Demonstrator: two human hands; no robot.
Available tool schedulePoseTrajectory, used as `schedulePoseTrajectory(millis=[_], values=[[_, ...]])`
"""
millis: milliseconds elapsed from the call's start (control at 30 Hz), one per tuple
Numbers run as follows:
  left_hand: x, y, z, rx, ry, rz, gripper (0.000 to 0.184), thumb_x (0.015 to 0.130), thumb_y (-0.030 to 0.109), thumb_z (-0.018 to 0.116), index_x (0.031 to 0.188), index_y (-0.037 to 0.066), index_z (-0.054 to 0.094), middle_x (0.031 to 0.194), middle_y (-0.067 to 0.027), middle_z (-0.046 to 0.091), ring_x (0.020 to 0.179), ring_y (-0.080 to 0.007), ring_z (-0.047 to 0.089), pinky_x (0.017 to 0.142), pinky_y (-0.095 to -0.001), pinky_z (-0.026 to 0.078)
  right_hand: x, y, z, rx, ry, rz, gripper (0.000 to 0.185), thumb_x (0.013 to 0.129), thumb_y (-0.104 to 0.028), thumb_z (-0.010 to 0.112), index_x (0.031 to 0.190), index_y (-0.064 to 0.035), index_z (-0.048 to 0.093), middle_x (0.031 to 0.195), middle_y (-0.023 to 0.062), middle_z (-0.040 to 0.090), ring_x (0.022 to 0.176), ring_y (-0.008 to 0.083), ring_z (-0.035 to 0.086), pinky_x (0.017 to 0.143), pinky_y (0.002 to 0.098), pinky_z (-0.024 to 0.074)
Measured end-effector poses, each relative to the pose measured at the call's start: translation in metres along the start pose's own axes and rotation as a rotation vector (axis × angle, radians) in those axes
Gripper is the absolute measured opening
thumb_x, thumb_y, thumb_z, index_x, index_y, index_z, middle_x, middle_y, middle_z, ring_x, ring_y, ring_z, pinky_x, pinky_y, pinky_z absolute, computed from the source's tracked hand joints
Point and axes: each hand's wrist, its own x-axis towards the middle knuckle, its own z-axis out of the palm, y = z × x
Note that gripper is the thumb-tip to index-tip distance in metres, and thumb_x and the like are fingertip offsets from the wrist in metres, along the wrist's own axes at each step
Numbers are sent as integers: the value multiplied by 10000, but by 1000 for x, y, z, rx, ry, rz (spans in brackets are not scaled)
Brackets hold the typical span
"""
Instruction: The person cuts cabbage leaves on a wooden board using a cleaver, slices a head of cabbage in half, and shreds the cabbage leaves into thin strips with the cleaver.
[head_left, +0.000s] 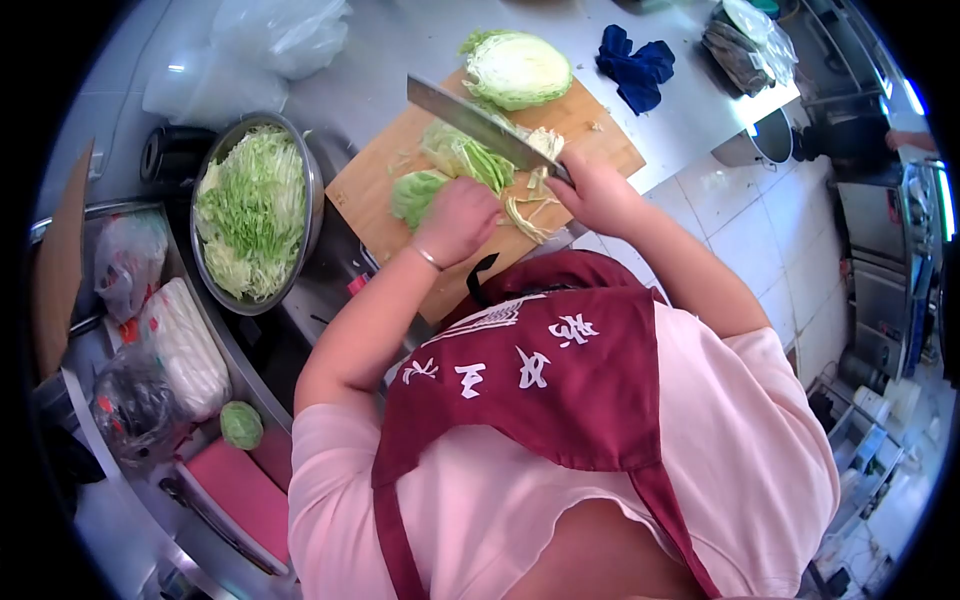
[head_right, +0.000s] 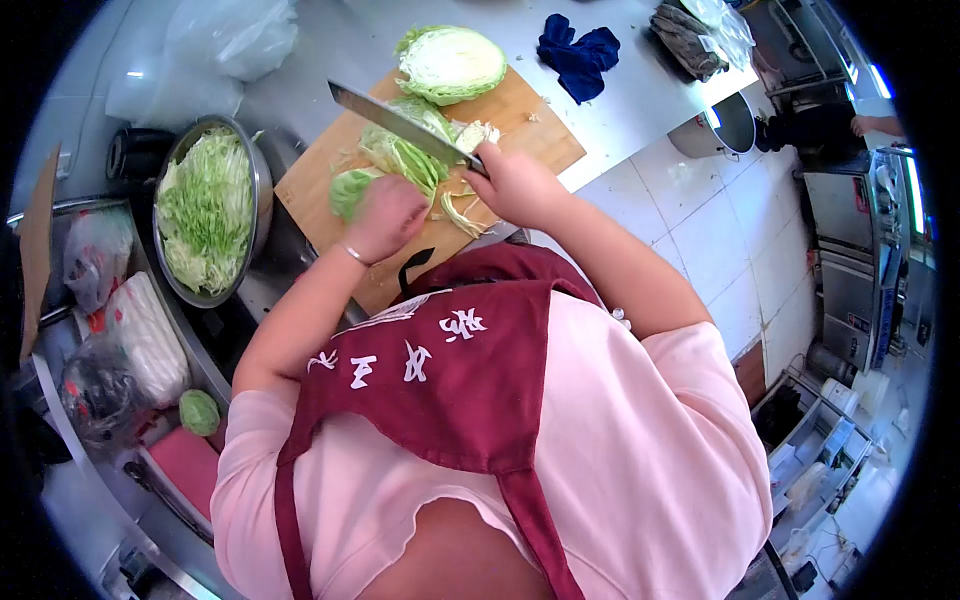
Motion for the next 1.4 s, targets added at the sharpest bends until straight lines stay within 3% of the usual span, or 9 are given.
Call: schedulePoseTrajectory(millis=[67,167,533,700,800,1000,1067,1267,1400], values=[[-15,-5,-7,106,166,-131,155,706,141,676,835,88,608,894,-71,565,894,-278,541,790,-402,435,-12,2,3,-105,-154,95,303,923,-301,544,965,-11,470,766,230,621,714,418,612,639,493,480],[-31,-5,-8,168,230,-171,172,692,151,693,832,95,611,894,-70,562,892,-277,536,790,-403,436,-24,4,26,-93,-254,118,304,924,-301,532,968,-7,468,763,230,622,712,416,617,643,501,485],[-40,-7,14,196,342,-228,211,689,145,701,875,133,603,930,-55,543,964,-275,524,837,-409,434,4,21,93,-200,-243,55,311,937,-285,491,951,25,469,778,221,648,757,408,643,687,493,507],[-42,-3,16,188,372,-250,217,685,137,696,879,127,599,933,-58,538,976,-278,521,843,-412,431,15,19,87,-174,-292,206,338,934,-321,498,995,11,492,834,238,648,813,407,639,723,502,497],[-41,3,16,206,340,-264,210,690,131,688,881,123,601,937,-61,541,979,-272,522,844,-408,432,18,23,72,-111,-242,120,337,928,-333,515,1004,-5,504,854,244,643,813,415,630,716,499,492],[2,24,28,69,97,81,160,708,129,659,854,109,598,923,-56,553,962,-242,529,848,-382,433,7,8,19,25,-97,5,307,917,-302,555,991,-10,496,811,254,624,762,433,606,679,490,474],[20,18,38,272,-43,183,87,733,135,616,812,105,593,891,-49,557,931,-229,533,827,-352,425,5,7,5,34,-65,-18,304,917,-304,557,970,-13,485,784,249,617,743,429,598,656,486,463],[35,3,45,396,-338,-14,67,749,143,556,797,118,596,874,-50,551,908,-214,523,777,-319,406,11,12,-11,47,3,-20,283,915,-296,570,1011,-37,507,795,205,614,762,369,610,668,436,465],[45,10,33,335,-264,1,89,763,151,549,824,114,603,893,-43,557,909,-208,517,769,-329,404,12,19,-19,179,56,12,289,920,-302,564,1033,-39,523,789,190,606,755,337,607,678,415,462]])
